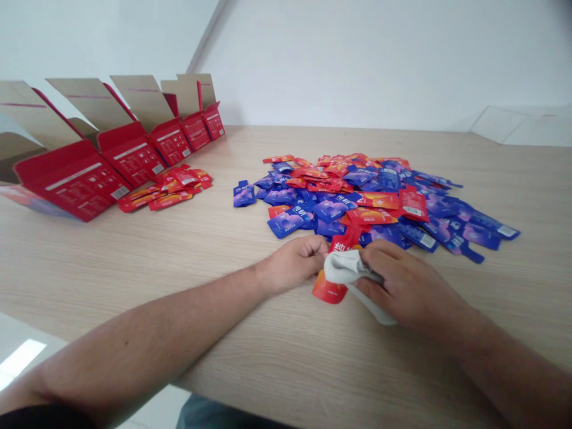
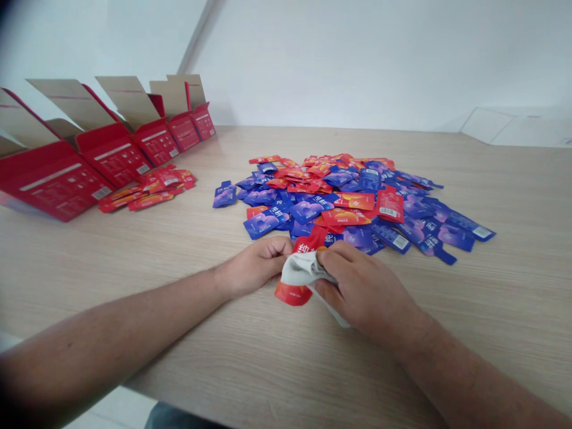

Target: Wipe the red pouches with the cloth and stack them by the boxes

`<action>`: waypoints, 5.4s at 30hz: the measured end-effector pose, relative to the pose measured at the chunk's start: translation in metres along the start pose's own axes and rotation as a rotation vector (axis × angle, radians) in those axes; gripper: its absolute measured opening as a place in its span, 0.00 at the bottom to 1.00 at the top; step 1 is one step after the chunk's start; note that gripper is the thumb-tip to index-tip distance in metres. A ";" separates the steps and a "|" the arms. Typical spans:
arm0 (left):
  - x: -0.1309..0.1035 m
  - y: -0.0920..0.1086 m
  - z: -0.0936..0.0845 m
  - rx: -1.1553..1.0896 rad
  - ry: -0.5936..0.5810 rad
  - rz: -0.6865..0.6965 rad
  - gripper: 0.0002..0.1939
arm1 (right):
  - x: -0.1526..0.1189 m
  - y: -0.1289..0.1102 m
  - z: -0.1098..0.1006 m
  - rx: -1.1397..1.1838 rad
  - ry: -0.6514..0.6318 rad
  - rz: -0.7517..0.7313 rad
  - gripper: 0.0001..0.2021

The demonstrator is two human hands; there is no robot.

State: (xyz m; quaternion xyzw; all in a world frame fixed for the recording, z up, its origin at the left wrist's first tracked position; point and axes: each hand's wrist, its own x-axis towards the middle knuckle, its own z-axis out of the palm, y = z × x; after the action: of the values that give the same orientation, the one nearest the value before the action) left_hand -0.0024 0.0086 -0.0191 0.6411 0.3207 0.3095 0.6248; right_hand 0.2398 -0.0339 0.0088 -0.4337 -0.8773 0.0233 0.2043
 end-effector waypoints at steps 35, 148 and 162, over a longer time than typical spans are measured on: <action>-0.001 -0.002 -0.001 -0.007 0.009 -0.025 0.17 | 0.002 -0.003 -0.002 -0.024 -0.005 -0.006 0.05; -0.004 0.004 -0.003 -0.078 -0.013 -0.017 0.17 | 0.007 -0.004 -0.006 -0.006 0.055 0.107 0.07; -0.005 0.006 -0.006 -0.003 -0.150 0.015 0.17 | 0.009 0.004 -0.014 -0.007 0.115 0.116 0.09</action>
State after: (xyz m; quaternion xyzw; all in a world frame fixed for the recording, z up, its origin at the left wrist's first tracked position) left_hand -0.0102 0.0083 -0.0126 0.6639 0.2677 0.2659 0.6457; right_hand 0.2434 -0.0260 0.0233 -0.4851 -0.8376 0.0070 0.2512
